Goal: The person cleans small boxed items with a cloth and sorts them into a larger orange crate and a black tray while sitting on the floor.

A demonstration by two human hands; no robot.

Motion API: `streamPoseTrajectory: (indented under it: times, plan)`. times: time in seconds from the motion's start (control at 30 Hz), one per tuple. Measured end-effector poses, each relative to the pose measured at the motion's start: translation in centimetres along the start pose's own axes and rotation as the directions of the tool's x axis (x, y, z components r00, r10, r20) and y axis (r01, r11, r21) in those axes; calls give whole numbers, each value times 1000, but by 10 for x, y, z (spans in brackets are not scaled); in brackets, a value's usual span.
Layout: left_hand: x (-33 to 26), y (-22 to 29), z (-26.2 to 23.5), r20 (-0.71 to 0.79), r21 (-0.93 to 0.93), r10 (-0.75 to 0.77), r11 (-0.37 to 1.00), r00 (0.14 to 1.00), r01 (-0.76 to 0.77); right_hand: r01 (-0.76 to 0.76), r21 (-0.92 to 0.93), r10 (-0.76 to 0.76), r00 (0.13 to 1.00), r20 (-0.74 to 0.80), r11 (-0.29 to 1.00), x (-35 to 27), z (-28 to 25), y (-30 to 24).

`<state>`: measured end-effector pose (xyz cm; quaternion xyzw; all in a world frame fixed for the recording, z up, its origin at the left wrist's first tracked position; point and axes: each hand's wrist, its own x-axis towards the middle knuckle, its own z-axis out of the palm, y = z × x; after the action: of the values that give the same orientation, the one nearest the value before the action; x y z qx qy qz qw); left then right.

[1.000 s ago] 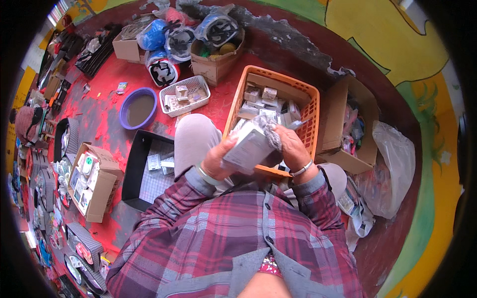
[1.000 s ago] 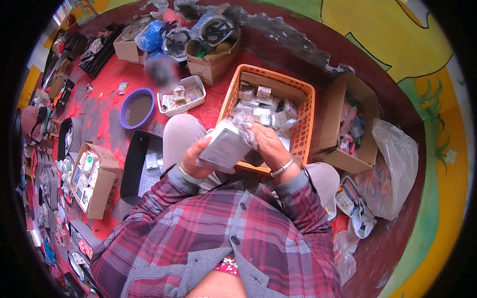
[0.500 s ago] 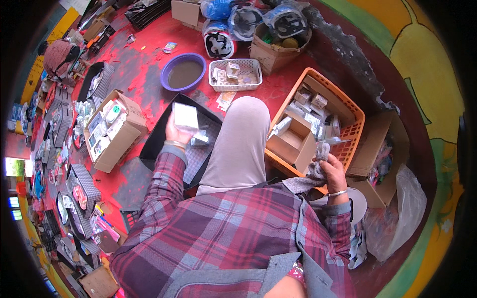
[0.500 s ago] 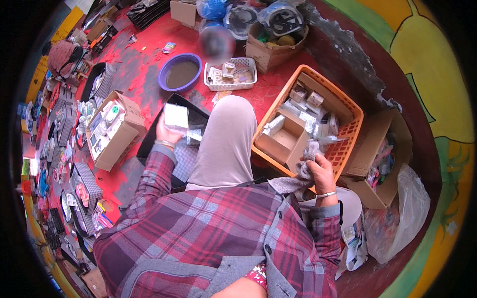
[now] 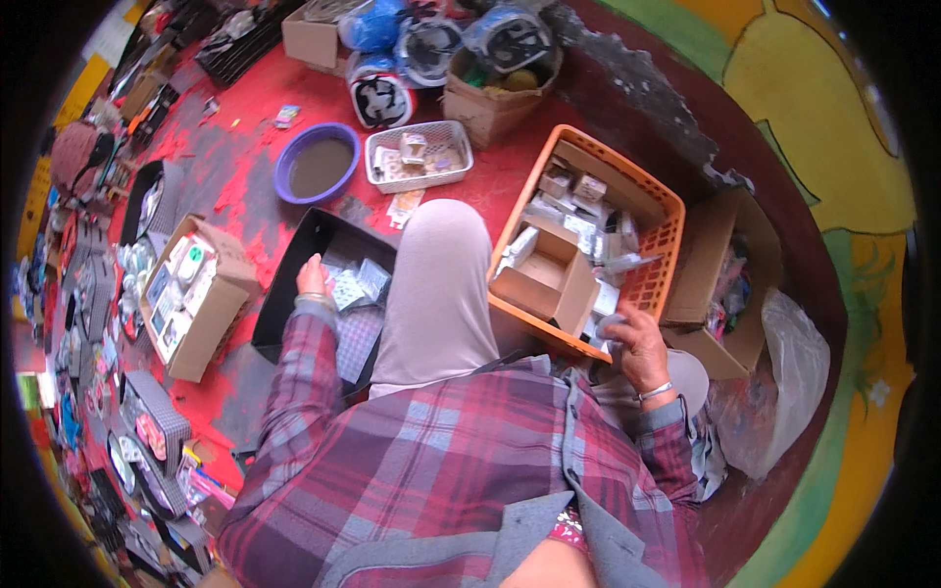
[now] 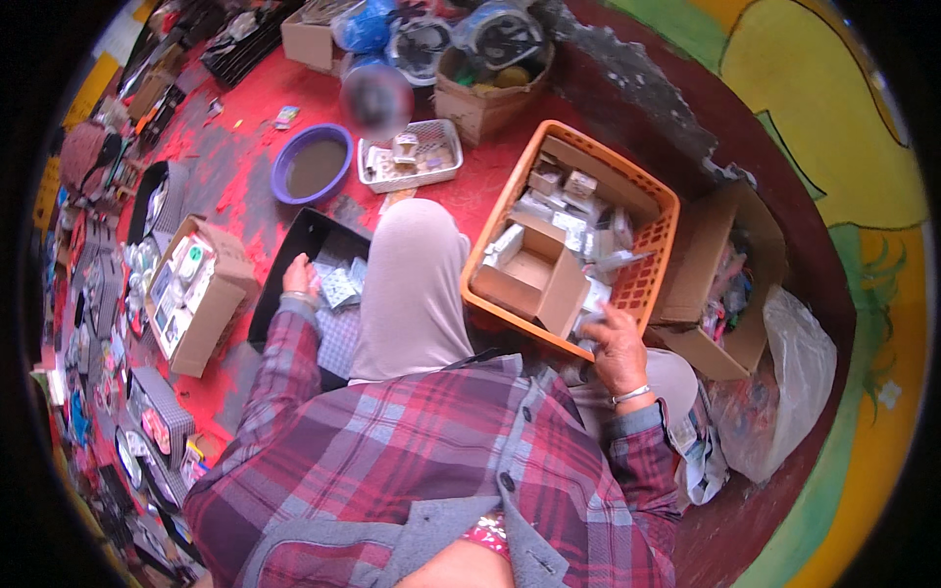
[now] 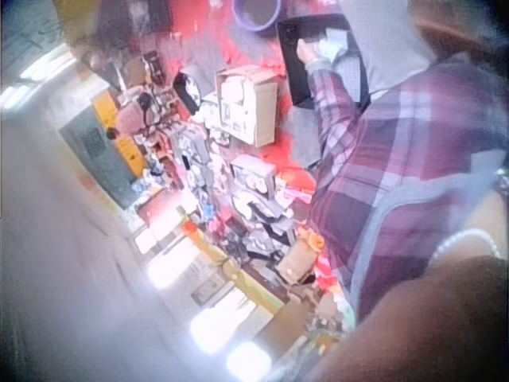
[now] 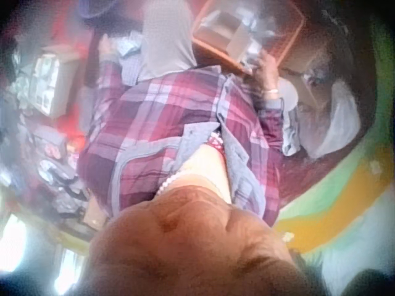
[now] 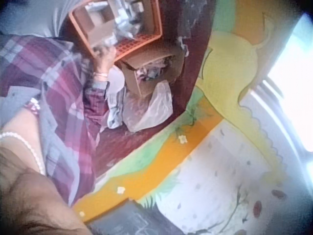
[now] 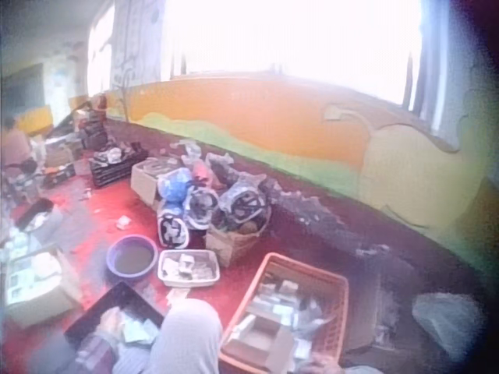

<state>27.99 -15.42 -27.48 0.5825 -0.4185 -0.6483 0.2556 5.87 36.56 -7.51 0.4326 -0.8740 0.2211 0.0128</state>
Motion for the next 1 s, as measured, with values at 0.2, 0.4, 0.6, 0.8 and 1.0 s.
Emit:
streamPoseTrajectory:
  times: [0.2, 0.4, 0.6, 0.8, 1.0]
  plan:
    - [-203, 105, 25, 812, 328, 296, 482, 503, -812, -110, 135, 27, 863, 504, 985, -39, -47, -52]
    - [-293, 109, -16, 780, 563, -596, 534, 191, -631, -139, -44, 116, 573, 812, 989, -54, -73, -59]
    - [-309, 125, -32, 737, 585, -674, 595, 56, -551, -165, 139, -29, 537, 843, 977, -96, -54, -38]
    - [-323, 121, -38, 442, 895, -851, 439, 283, -77, -362, 240, 39, 618, 785, 901, -117, -48, -47]
    - [-312, 110, -67, 702, 712, -611, 594, 366, -374, -352, 107, 182, 692, 699, 930, -107, -60, -72]
